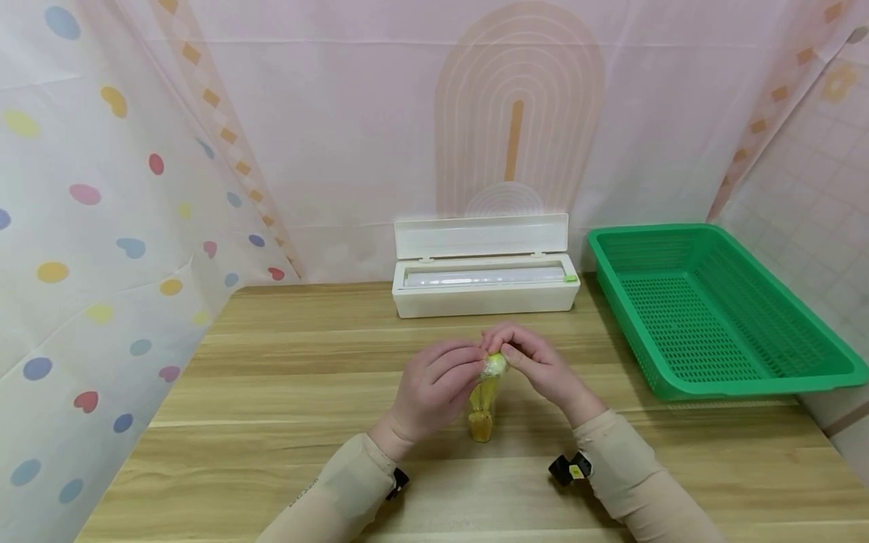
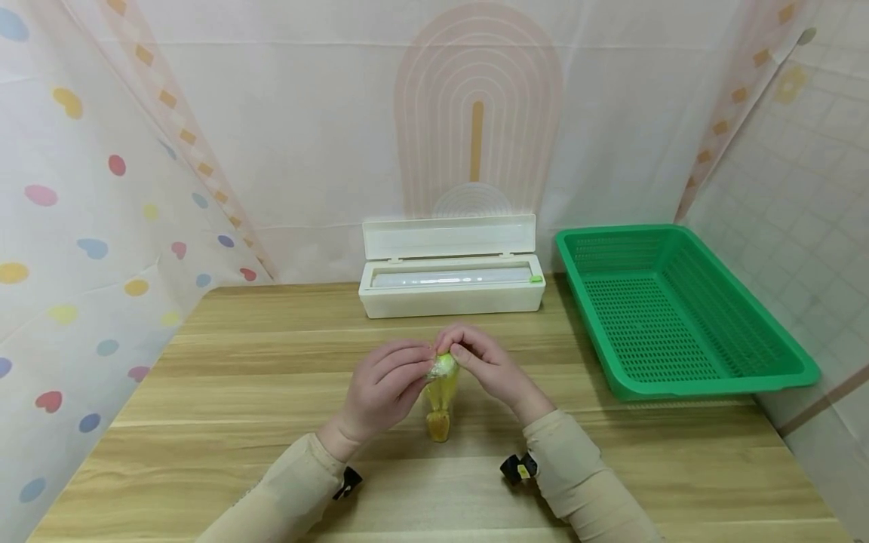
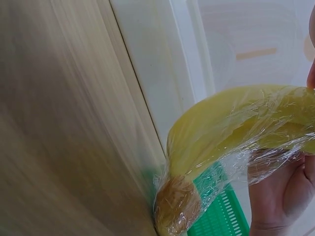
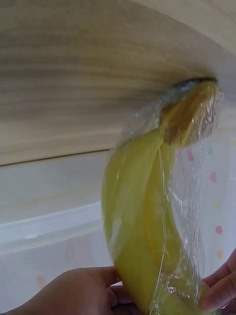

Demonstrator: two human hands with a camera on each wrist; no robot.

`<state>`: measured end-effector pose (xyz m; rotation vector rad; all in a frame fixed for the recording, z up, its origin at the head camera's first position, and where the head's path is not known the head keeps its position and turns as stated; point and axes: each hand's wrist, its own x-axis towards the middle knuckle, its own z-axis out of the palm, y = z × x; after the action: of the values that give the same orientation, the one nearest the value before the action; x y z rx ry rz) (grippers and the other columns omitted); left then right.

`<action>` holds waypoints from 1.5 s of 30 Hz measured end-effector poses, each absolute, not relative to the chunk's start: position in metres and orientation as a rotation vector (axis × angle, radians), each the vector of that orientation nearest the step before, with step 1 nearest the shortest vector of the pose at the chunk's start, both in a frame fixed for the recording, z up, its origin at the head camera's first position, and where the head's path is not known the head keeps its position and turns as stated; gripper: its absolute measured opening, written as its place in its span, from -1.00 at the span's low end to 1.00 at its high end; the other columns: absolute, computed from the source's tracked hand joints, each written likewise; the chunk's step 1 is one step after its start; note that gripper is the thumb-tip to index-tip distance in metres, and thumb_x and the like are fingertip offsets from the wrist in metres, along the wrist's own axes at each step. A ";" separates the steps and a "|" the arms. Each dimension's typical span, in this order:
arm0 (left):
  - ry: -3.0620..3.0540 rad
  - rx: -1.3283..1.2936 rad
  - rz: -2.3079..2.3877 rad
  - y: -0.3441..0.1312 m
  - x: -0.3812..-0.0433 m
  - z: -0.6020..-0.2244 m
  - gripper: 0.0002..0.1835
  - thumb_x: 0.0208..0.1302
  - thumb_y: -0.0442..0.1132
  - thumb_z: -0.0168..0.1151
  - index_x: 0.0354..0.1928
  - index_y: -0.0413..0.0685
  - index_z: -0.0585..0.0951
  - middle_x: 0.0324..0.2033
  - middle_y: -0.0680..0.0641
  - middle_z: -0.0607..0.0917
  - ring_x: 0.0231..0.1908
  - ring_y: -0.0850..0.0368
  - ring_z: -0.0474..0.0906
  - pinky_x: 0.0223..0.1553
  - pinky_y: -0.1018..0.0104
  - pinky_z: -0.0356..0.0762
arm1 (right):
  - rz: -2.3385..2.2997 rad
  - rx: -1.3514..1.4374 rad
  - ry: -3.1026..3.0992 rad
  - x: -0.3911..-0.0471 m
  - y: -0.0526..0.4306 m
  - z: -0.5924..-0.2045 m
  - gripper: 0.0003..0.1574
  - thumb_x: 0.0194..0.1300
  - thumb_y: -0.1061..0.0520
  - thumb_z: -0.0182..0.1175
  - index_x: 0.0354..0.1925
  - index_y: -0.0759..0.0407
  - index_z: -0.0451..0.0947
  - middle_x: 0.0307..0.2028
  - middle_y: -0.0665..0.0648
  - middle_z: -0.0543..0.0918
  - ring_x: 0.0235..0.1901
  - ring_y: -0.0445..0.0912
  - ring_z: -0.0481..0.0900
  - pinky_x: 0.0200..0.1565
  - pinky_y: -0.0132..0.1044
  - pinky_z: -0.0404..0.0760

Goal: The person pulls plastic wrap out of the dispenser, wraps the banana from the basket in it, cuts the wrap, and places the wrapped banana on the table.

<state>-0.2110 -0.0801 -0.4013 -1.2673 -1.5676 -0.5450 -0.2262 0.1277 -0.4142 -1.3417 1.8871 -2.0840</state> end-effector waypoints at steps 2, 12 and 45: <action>-1.562 -1.267 -0.545 -0.080 -0.212 -0.402 -0.88 0.40 -0.36 0.17 -0.20 -0.25 0.67 -0.18 -0.14 0.74 -0.15 -0.03 0.69 0.00 0.24 0.62 | -2.086 -1.345 1.883 -0.227 0.127 -0.416 -0.78 0.56 0.30 -0.18 -0.14 0.39 0.40 0.01 0.03 0.53 0.11 -0.08 0.45 0.18 -0.27 0.46; -1.592 -1.265 -0.556 -0.085 -0.212 -0.402 -0.86 0.42 -0.34 0.15 -0.20 -0.24 0.67 -0.17 -0.13 0.74 -0.16 -0.03 0.68 -0.01 0.24 0.63 | -2.037 -1.184 2.014 -0.227 0.126 -0.417 -0.71 0.58 0.27 -0.18 -0.01 0.46 0.40 0.00 0.19 0.56 0.06 -0.09 0.51 0.11 -0.28 0.51; -1.652 -1.241 -0.713 -0.099 -0.207 -0.400 -0.68 0.36 -0.16 0.28 -0.03 -0.30 0.63 -0.09 -0.20 0.67 -0.10 -0.07 0.63 0.01 -0.01 0.59 | -1.765 -1.188 2.466 -0.222 0.135 -0.422 -0.55 0.20 0.37 0.35 0.08 0.25 0.57 0.03 0.11 0.66 0.08 -0.07 0.55 0.20 -0.09 0.47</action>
<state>-0.2069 -0.0989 -0.3997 -1.2414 -1.6520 -0.7128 -0.2218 0.1354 -0.4223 -1.1884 2.4659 -1.7651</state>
